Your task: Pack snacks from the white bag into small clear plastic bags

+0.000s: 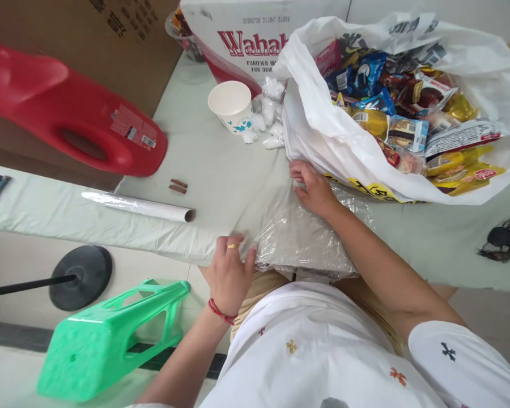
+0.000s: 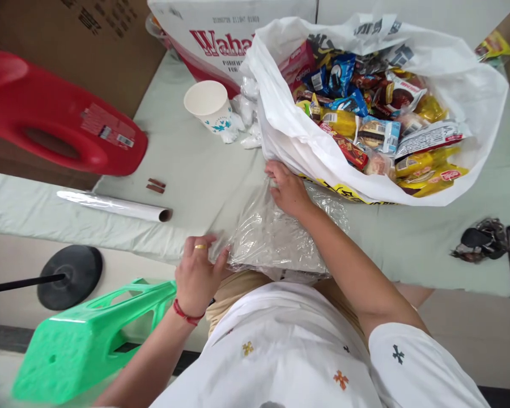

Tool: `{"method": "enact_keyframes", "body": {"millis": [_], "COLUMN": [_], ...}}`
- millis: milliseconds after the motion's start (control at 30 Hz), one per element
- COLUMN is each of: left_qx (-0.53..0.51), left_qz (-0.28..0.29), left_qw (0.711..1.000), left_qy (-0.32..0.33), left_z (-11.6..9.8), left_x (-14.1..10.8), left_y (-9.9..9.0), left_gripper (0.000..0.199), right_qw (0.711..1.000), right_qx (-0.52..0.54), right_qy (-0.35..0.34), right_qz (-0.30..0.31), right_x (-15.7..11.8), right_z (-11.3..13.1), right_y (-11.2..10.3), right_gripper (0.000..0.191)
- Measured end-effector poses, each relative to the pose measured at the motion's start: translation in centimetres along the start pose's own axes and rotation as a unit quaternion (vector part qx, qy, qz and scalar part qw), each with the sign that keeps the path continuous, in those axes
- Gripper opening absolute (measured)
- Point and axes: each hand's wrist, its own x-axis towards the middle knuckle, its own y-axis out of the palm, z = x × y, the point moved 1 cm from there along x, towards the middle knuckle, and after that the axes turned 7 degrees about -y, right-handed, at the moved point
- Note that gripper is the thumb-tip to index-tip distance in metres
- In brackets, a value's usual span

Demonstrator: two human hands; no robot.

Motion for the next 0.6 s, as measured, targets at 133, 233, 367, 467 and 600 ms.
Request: {"method": "enact_keyframes", "body": {"millis": [133,233,367,467,600], "left_qx": [-0.091,-0.137,-0.116,-0.135,-0.223], "left_qz": [-0.177,-0.18,-0.027,0.077,0.061], "left_qw": [0.973,0.946,0.903,0.885,0.917], "left_qy": [0.114,0.234,0.413,0.439,0.325], "left_z": [-2.5,-5.4,-7.3,-6.4,-4.4], "left_x": [-0.3,0.0,0.3,0.4,1.5], "left_y": [-2.4,-4.4,-4.8,-4.1,-3.1], "left_gripper": [0.015,0.024,0.027,0.026,0.036], "right_qw": [0.996,0.989,0.98,0.976,0.981], "right_qx": [-0.077,-0.105,-0.136,-0.14,-0.11], "right_qy": [-0.034,-0.064,-0.066,-0.061,-0.019], "right_qz": [0.043,0.087,0.133,0.157,0.159], "right_x": [0.1,0.2,0.1,-0.1,0.3], "right_z": [0.3,0.3,0.6,0.8,1.1], "right_y": [0.2,0.4,0.6,0.6,0.5], "right_gripper": [0.024,0.035,0.041,0.039,0.035]}}
